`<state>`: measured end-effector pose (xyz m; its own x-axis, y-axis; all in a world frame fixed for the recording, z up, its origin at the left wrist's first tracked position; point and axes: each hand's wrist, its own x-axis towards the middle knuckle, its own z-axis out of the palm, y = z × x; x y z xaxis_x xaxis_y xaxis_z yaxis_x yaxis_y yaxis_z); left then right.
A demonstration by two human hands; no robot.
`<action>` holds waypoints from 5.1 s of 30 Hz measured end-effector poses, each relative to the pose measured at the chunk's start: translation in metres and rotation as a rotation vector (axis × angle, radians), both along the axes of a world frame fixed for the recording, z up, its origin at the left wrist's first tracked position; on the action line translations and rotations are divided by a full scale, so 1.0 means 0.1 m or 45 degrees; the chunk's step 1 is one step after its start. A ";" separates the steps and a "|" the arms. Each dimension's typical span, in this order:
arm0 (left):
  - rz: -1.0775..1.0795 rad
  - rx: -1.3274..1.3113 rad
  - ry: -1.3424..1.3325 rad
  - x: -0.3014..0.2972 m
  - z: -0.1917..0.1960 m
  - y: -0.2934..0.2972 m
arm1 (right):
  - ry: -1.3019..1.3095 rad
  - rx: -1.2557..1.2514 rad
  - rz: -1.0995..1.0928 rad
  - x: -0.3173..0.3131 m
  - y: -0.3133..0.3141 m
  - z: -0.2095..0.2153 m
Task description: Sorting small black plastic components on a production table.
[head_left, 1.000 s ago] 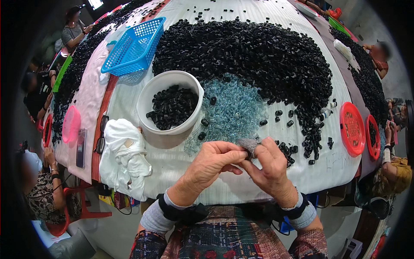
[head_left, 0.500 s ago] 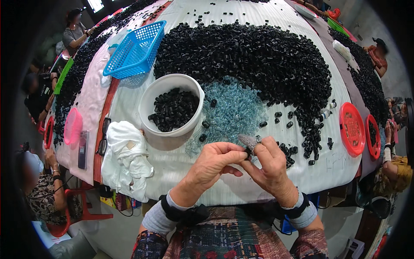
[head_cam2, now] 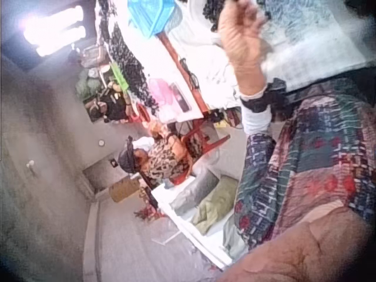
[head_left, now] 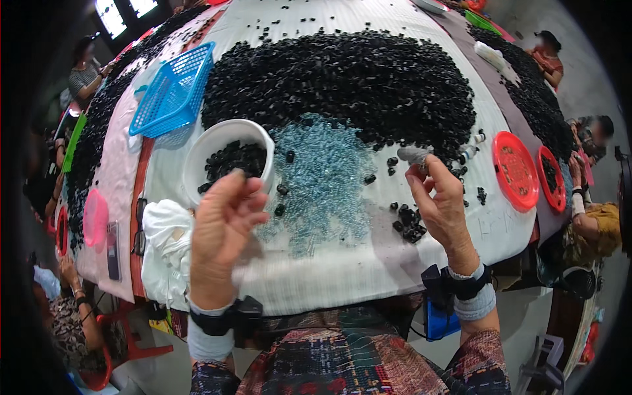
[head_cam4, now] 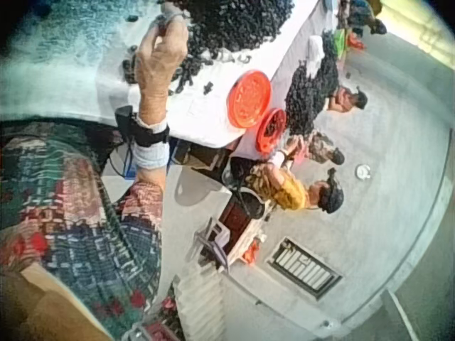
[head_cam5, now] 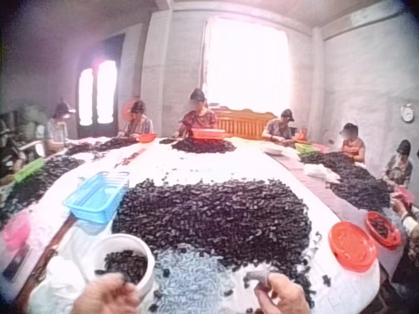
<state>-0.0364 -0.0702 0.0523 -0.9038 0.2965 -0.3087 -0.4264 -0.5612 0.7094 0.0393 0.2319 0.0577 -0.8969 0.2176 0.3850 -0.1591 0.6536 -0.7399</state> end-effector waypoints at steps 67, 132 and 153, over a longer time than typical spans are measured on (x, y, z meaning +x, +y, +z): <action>-0.460 0.017 -0.195 0.35 -0.43 0.45 | -0.064 0.385 0.166 0.03 0.06 -0.46; -0.434 -0.248 0.320 0.54 -0.35 0.65 | 0.123 -0.083 0.492 0.13 -0.63 -0.20; -0.498 -0.141 0.152 0.51 -0.39 0.65 | 0.124 -0.255 0.312 0.18 -0.64 -0.21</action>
